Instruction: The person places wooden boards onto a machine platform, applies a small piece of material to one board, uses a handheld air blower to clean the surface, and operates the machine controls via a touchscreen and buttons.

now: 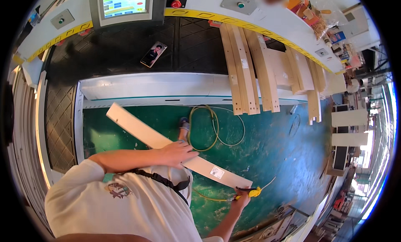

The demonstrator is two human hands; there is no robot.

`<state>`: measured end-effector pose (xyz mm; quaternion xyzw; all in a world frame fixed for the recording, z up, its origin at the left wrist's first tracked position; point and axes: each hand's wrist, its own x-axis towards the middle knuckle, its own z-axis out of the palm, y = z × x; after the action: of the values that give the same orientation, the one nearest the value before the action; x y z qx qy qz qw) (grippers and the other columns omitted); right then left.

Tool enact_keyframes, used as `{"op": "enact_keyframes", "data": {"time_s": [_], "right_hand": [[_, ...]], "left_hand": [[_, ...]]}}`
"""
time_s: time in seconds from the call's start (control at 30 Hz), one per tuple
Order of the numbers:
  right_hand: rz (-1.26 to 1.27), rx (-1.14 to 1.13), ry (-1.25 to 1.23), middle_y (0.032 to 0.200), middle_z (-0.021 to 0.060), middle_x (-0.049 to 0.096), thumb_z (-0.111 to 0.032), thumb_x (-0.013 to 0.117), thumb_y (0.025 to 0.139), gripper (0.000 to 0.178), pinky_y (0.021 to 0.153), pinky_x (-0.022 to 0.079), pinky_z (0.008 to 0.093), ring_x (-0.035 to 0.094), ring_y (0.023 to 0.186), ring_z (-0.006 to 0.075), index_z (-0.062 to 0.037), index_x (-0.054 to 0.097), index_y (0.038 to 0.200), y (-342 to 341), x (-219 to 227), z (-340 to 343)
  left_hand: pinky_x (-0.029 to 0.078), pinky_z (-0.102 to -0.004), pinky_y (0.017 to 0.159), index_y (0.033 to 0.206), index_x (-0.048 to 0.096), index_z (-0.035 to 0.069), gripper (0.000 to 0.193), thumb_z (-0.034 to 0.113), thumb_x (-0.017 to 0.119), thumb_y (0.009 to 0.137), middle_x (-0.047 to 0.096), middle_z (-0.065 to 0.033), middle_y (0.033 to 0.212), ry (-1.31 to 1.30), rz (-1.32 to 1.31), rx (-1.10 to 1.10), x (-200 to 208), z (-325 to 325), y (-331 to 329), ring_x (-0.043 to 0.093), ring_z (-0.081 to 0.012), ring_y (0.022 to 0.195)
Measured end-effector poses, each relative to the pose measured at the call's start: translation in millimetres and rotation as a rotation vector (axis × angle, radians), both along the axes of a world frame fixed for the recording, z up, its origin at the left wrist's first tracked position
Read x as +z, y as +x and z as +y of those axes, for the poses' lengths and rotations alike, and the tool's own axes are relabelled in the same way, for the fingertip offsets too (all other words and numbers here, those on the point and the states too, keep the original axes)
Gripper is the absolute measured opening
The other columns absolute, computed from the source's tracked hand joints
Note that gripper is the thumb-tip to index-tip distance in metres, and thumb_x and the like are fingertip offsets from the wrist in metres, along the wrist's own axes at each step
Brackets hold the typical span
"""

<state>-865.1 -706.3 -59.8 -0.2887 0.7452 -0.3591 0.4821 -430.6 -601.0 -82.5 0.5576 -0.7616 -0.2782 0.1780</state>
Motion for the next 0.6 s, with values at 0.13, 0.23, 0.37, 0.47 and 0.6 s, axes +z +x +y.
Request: {"op": "enact_keyframes", "data": {"time_s": [0.13, 0.23, 0.37, 0.47, 0.6], "right_hand": [[-0.132, -0.154, 0.066, 0.081, 0.0099, 0.072, -0.027, 0.049, 0.101, 0.042, 0.042, 0.042, 0.0285, 0.057, 0.052, 0.0171, -0.0120, 0.063, 0.138, -60.0, -43.5, -26.2], [-0.298, -0.203, 0.058, 0.098, 0.0093, 0.073, -0.030, 0.048, 0.101, 0.057, 0.046, 0.043, 0.0283, 0.067, 0.072, 0.0191, -0.0232, 0.049, 0.157, -122.6, -94.8, -37.5], [-0.248, -0.293, 0.110, 0.107, 0.0027, 0.070, -0.041, 0.053, 0.107, 0.049, 0.052, 0.043, 0.0276, 0.069, 0.083, 0.0184, -0.0259, 0.050, 0.154, -152.3, -115.4, -77.6], [-0.519, -0.027, 0.073, 0.112, 0.0033, 0.069, -0.039, 0.056, 0.106, 0.038, 0.054, 0.044, 0.0282, 0.069, 0.088, 0.0186, -0.0214, 0.058, 0.140, -204.6, -105.3, -103.0], [-0.388, -0.192, 0.150, 0.110, 0.0057, 0.069, -0.031, 0.058, 0.106, 0.027, 0.053, 0.046, 0.0281, 0.068, 0.082, 0.0210, -0.0128, 0.058, 0.125, -231.6, -77.5, -141.0]], "left_hand": [[0.047, -0.0444, 0.096, 0.141, 0.055, 0.010, 0.080, 0.030, 0.088, 0.070, 0.062, -0.0097, 0.113, -0.017, -0.090, -0.082, 8.1, -91.9, -41.8, 0.061, -0.0296, 0.112], [0.046, -0.0394, 0.092, 0.129, 0.062, 0.012, 0.063, 0.028, 0.085, 0.072, 0.062, -0.0052, 0.104, -0.080, -0.214, -0.190, 11.5, -165.9, -72.0, 0.061, -0.0258, 0.105], [0.045, -0.0447, 0.094, 0.106, 0.067, 0.014, 0.027, 0.020, 0.076, 0.081, 0.061, -0.0027, 0.093, -0.360, -0.171, -0.174, -22.3, -270.1, -126.0, 0.062, -0.0226, 0.100], [0.042, -0.0558, 0.107, 0.098, 0.067, 0.016, 0.014, 0.015, 0.070, 0.085, 0.061, -0.0023, 0.088, -0.425, -0.199, -0.206, -12.3, -337.4, -152.5, 0.063, -0.0221, 0.100], [0.025, -0.0720, 0.120, 0.091, 0.071, 0.016, 0.008, 0.016, 0.065, 0.087, 0.063, -0.0049, 0.088, -0.454, -0.191, -0.236, -4.1, -418.9, -177.7, 0.063, -0.0274, 0.102]]}}
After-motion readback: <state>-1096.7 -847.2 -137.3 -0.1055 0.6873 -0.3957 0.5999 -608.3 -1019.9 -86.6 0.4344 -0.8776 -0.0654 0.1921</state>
